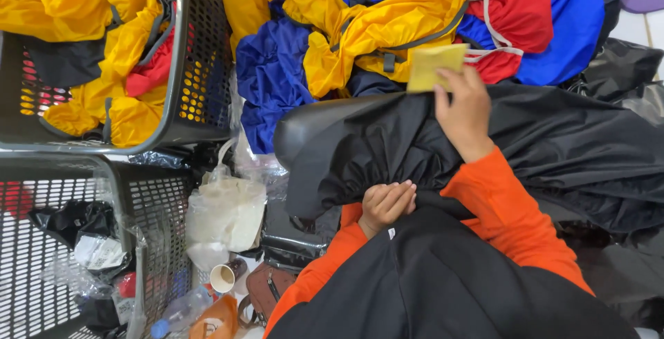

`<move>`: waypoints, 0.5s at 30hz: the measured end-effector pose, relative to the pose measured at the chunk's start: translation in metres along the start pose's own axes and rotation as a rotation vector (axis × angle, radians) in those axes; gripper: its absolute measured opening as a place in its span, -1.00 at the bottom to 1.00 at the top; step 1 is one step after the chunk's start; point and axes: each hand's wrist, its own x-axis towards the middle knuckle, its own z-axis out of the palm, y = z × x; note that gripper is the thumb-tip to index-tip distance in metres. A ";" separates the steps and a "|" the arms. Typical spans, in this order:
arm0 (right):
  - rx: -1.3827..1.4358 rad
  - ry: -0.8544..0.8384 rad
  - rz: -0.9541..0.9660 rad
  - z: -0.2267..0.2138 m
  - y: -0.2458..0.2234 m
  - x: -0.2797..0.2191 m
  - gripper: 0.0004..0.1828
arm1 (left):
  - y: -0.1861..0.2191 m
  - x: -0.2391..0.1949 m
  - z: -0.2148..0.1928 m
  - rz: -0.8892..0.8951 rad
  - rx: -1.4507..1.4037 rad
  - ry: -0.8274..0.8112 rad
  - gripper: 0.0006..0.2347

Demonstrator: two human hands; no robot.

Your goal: The person cleans a black garment with a yellow sponge, then places it into a clear plastic bag. They then pick up a yellow garment and use scissors to cut a black strap attached to it.

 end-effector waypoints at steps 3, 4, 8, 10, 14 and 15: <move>0.175 0.036 -0.068 -0.024 -0.037 -0.004 -0.75 | -0.002 -0.009 0.006 0.012 0.020 0.022 -0.87; 0.174 0.025 -0.058 -0.028 -0.063 -0.009 -0.75 | -0.001 -0.017 0.007 0.003 0.014 0.011 -0.87; 0.733 -0.287 -0.305 -0.023 -0.126 -0.029 -0.89 | -0.001 -0.022 0.012 0.025 0.000 0.057 -0.87; 0.616 -0.403 -0.387 -0.004 -0.123 -0.030 -0.77 | -0.002 -0.013 0.007 0.033 0.003 0.042 -0.87; 0.452 -0.226 -0.136 0.006 -0.083 -0.004 -0.77 | -0.008 -0.007 0.004 0.036 -0.002 0.006 -0.89; 0.201 -0.092 -0.074 -0.002 -0.073 0.000 -0.75 | -0.006 -0.010 0.004 0.022 -0.025 -0.003 -0.89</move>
